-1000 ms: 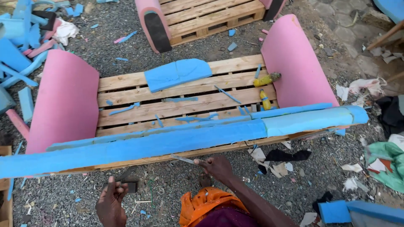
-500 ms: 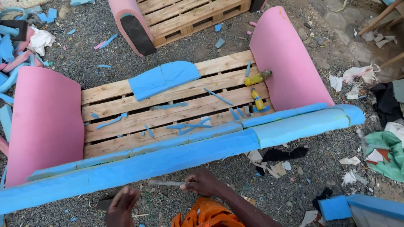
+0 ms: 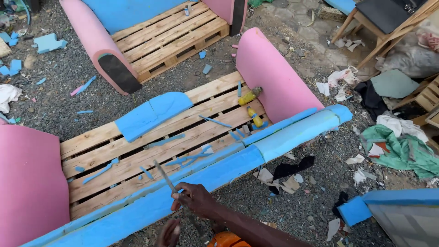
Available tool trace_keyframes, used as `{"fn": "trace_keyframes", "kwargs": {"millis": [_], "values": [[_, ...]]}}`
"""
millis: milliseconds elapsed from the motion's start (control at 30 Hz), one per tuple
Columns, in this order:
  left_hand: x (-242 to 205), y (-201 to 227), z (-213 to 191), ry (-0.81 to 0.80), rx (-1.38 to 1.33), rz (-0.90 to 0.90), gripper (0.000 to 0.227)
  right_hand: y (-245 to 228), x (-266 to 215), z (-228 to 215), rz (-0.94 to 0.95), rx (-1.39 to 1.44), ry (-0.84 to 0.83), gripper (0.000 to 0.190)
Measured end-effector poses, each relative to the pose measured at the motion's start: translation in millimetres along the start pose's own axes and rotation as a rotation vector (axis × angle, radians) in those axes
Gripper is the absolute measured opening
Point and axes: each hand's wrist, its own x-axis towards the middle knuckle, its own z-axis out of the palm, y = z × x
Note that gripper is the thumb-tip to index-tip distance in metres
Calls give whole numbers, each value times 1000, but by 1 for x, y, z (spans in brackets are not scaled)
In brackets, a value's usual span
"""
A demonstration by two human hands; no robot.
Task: Trimming and shaping blue upholstery foam using a thin metal blade in a workshop environment.
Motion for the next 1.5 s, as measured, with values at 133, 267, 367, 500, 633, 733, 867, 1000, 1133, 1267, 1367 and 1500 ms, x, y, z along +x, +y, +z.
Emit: {"fn": "trace_keyframes", "kwargs": {"millis": [133,267,367,500,633,733,867,1000,1133,1267,1367,1500], "values": [[-55,35,49,-60,-25,32,62,-21,-6,36,-56,117,68,39],[-33,-24,24,-112,-108,331,54,-11,-6,41,-79,135,265,37],[-41,-36,-14,-140,17,303,56,-13,6,11,-8,144,496,37],[-67,-69,-66,-53,1,166,56,-13,19,-30,-21,255,680,47],[-59,-100,-69,121,-10,383,60,-8,-11,3,123,44,354,58],[-65,-101,-46,219,-54,535,54,-19,-42,75,395,-125,153,66],[-101,-73,-22,198,-102,563,51,-15,-68,134,480,-307,-115,59],[-118,-85,-31,106,-64,503,76,-13,-51,106,277,-247,-78,47],[-101,-130,-54,164,-116,385,69,-27,-24,73,170,-214,-1,47],[-91,-175,-83,264,-128,229,49,130,49,8,380,106,-76,31],[-99,-190,-99,332,-124,189,42,184,40,2,528,82,-2,32],[-112,-202,-122,411,-133,113,46,155,11,24,455,62,182,39]]}}
